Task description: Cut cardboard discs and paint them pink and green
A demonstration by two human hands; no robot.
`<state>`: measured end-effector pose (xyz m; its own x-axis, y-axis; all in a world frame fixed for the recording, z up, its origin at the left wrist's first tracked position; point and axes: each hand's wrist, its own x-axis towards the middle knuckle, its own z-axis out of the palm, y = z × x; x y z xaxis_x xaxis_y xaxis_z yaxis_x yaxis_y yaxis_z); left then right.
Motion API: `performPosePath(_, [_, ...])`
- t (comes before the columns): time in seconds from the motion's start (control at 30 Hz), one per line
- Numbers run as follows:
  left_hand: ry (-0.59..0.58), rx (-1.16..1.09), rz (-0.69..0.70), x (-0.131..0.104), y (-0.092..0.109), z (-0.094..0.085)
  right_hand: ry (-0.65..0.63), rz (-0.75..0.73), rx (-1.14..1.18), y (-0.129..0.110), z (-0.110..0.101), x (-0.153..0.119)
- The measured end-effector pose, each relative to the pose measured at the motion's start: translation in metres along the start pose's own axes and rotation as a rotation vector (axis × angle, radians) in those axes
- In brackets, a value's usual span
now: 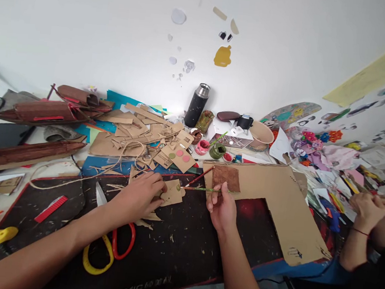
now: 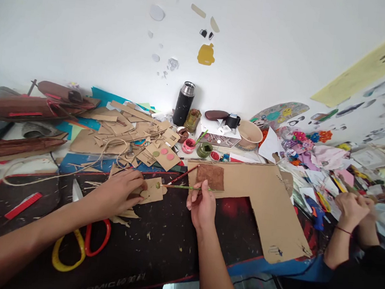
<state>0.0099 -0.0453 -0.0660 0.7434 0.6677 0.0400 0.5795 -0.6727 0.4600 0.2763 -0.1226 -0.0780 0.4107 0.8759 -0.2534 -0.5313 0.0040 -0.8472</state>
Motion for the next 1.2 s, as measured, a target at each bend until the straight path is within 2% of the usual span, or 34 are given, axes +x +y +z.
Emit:
performPosePath(0.23, [0.080,-0.005,0.019,0.014,-0.002,0.010,0.013,-0.048,-0.075,-0.007,0.004,-0.001])
performPosePath(0.5, [0.116,-0.087,-0.004,0.011,-0.006,0.014,-0.033,-0.107,-0.190,-0.024,0.012,-0.007])
performPosePath(0.73, [0.128,-0.126,0.018,0.010,-0.003,0.015,-0.105,-0.119,-0.289,-0.022,0.022,-0.014])
performPosePath(1.2, [0.172,-0.071,-0.007,0.012,0.001,0.024,-0.135,-0.151,-0.363,-0.026,0.020,-0.021])
